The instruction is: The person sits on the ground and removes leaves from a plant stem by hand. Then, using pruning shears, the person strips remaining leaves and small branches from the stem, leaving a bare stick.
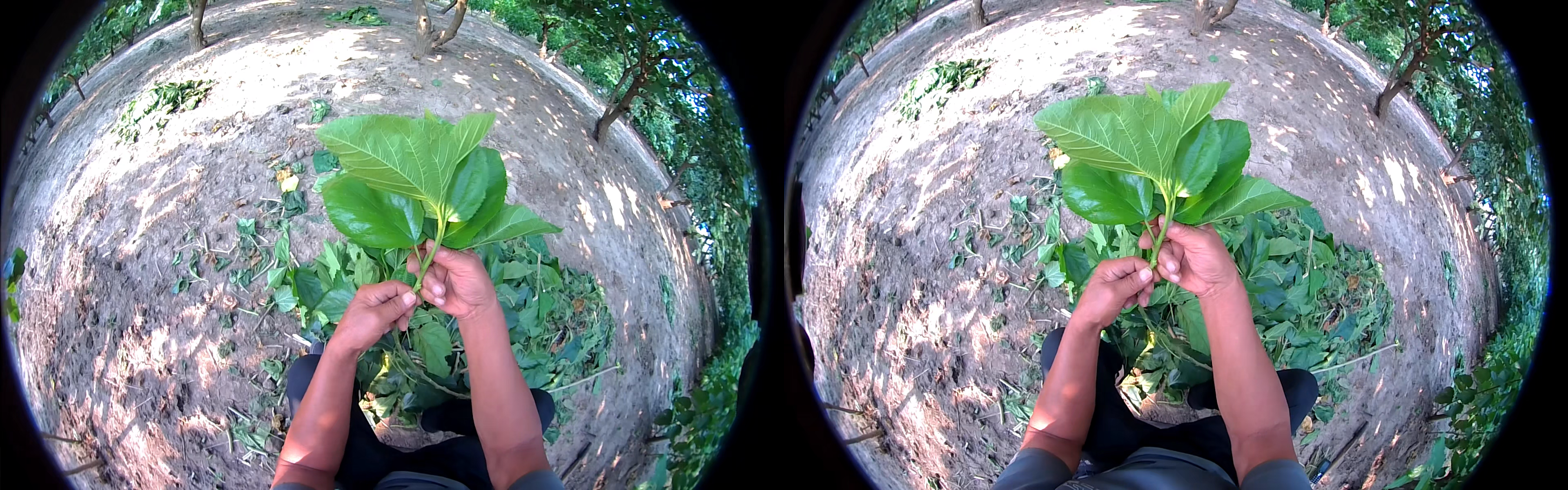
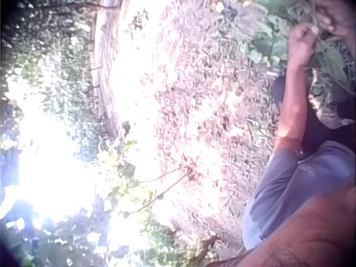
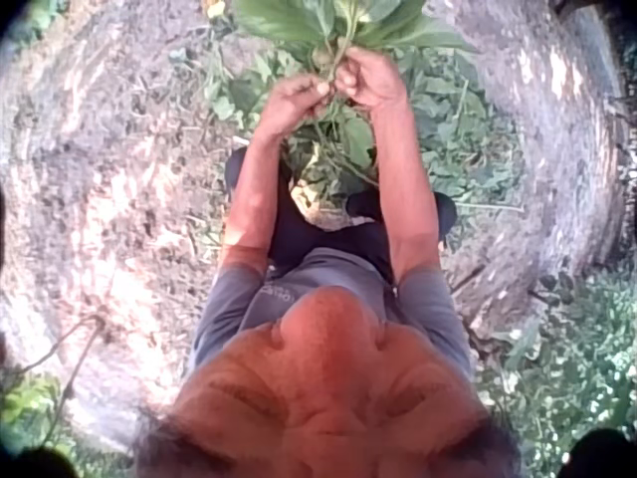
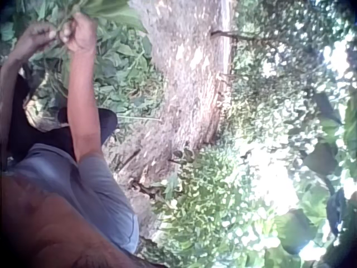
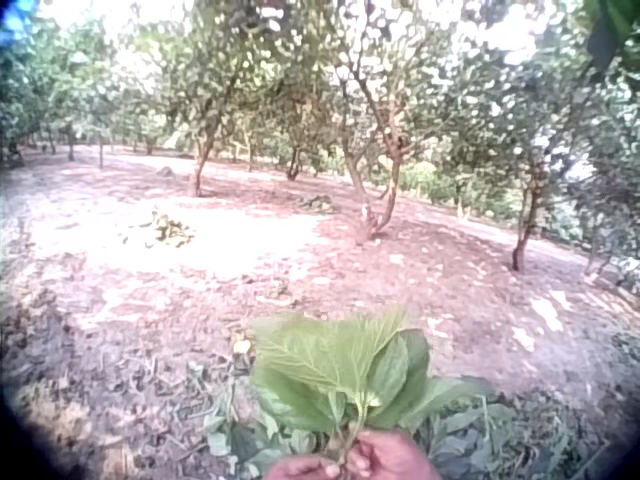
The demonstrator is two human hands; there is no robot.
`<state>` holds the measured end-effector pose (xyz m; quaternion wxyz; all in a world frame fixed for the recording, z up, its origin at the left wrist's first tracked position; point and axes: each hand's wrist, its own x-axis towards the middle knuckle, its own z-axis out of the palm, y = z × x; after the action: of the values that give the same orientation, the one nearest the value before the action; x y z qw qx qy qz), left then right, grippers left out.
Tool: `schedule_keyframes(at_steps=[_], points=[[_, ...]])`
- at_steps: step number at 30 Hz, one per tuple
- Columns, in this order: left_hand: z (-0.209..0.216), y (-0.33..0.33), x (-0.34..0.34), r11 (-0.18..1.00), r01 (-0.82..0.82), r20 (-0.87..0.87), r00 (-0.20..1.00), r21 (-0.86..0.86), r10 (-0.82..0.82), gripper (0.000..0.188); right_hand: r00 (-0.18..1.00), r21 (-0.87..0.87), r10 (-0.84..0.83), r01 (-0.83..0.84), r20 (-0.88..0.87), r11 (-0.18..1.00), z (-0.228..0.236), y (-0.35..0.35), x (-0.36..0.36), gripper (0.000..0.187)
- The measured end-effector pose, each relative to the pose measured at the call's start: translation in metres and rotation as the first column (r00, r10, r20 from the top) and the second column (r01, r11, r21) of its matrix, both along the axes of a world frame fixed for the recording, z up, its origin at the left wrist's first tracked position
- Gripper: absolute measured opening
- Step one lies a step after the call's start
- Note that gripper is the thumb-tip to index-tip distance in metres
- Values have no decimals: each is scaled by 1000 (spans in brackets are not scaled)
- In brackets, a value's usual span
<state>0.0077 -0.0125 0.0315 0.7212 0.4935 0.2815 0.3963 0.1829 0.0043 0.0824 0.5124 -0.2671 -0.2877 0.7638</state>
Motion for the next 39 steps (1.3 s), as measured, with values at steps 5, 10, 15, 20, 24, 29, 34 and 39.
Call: schedule_keyframes(at_steps=[5,10,15,20,24,29,34,39], points=[[0,0,-3,995,86,41,996,-49,-84,21,987,-16,52,-55,-153,998,-7,-2,1,18],[0,-2,-3,997,50,69,997,-58,-46,21,997,-63,-4,-1,-83,998,-3,-4,-2,17],[-5,0,1,1000,-22,60,998,-6,22,18,984,-99,-137,148,111,984,-3,-6,-7,12],[-10,0,7,994,-92,58,994,65,88,15,954,-109,-245,266,174,958,-1,-11,-13,8],[-10,3,8,984,-177,47,983,33,175,14,910,-126,-319,361,266,924,-16,-15,-12,9],[-16,8,5,945,-326,28,945,-29,326,16,872,-284,-314,430,374,857,-79,-44,10,11],[-17,9,9,898,-439,-5,898,-9,439,22,823,-455,-136,434,552,778,-129,-90,43,10],[-15,10,13,873,-487,-13,874,-27,486,22,792,-383,-151,441,591,812,-123,-77,62,15]])
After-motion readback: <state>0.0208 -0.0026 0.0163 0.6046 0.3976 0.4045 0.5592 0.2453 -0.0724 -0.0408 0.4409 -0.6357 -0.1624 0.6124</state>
